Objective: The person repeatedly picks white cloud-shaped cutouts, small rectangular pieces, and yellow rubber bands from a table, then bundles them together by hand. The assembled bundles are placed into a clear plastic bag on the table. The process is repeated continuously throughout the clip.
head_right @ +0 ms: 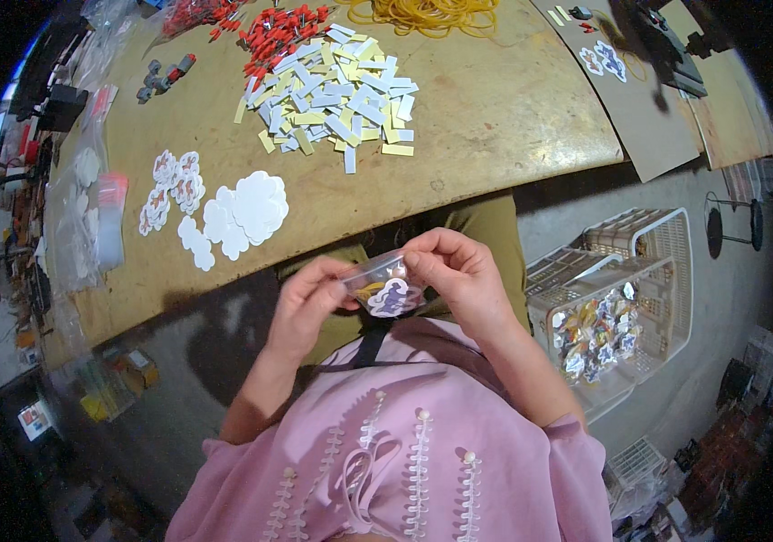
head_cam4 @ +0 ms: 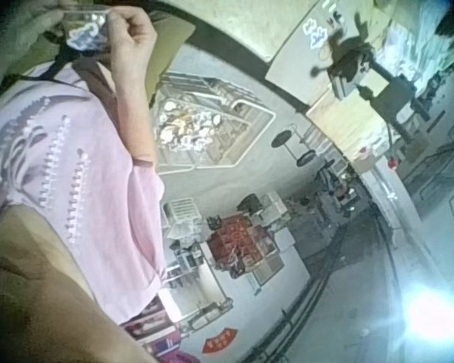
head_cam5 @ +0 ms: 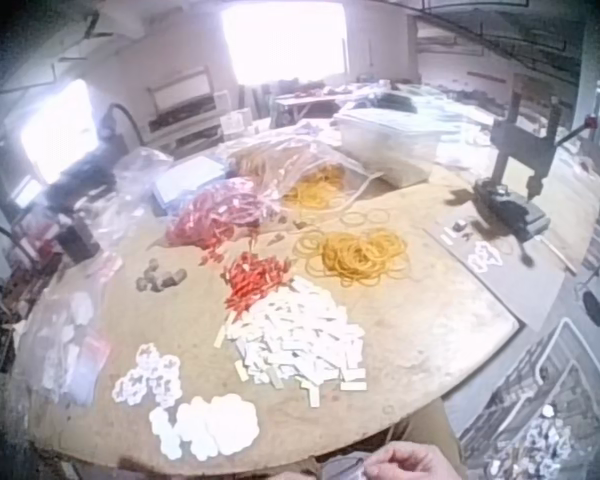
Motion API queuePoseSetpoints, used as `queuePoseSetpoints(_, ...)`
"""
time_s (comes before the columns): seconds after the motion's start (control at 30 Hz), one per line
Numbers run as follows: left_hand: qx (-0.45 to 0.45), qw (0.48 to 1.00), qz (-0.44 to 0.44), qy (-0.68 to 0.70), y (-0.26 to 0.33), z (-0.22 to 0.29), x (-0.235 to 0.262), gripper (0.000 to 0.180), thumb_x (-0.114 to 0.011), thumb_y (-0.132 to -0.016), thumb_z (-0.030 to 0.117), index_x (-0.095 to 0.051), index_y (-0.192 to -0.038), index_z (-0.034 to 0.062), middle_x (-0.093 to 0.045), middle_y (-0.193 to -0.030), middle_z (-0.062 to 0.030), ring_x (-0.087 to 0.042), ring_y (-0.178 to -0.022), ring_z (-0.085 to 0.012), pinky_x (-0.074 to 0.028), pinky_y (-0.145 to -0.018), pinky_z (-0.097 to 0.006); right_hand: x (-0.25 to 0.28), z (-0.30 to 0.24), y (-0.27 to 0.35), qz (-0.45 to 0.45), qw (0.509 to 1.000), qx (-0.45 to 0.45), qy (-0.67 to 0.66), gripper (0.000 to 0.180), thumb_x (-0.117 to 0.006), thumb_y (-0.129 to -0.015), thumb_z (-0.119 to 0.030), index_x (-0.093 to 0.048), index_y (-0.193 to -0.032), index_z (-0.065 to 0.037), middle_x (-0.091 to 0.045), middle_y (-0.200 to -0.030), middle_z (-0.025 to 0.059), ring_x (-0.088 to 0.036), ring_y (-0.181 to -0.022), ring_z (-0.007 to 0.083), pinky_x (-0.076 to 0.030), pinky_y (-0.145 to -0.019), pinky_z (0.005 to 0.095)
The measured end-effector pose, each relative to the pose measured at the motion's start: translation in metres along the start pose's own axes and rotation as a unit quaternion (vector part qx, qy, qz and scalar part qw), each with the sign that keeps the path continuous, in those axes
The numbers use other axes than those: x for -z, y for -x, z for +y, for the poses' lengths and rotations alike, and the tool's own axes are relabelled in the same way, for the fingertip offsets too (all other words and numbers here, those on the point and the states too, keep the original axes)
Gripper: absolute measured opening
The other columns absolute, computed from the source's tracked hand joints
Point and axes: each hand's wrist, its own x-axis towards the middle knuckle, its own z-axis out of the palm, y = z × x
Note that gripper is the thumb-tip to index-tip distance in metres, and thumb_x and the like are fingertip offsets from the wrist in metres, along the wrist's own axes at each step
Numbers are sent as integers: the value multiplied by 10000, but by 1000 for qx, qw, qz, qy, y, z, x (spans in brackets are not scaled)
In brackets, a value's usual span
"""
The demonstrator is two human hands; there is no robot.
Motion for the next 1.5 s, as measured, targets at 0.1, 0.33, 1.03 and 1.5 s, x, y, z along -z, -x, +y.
queuePoseSetpoints(0.1,-77,980,-26,-182,-4,1,-24,341,-787,-944,37,-662,-1261,28,-717,-1117,-35,-680,-1054,-118,-559,-933,-305,-7,-3,5,-30,999,35,-20,82,-695,-1049,-48,-741,-1089,7,-776,-1029,38,-701,-938,93,-564,-877,267)
queuePoseSetpoints(0.33,-365,856,68,-361,-14,-7,-17,360,-860,-761,-35,-735,-1080,76,-728,-1204,-121,-734,-1081,-308,-595,-921,-377,2,-1,14,14,1000,-1,-28,325,-605,-1122,-245,-684,-1339,-17,-709,-1320,112,-695,-1189,191,-571,-1027,343)
queuePoseSetpoints(1.03,-126,964,42,-232,1,-29,1,149,-664,-1049,31,-722,-1174,-23,-785,-1038,-78,-733,-935,-123,-578,-838,-285,8,17,12,-28,995,-96,-23,360,-689,-1049,-63,-600,-1390,9,-729,-1235,63,-723,-1042,129,-624,-887,291)
queuePoseSetpoints(1.5,-70,990,15,-122,-4,-29,-12,80,-677,-1041,44,-708,-1112,22,-714,-971,-1,-652,-879,-56,-547,-795,-240,11,17,18,24,980,-95,172,206,-662,-1055,-90,-705,-1243,-16,-738,-1085,52,-703,-931,118,-609,-811,288)
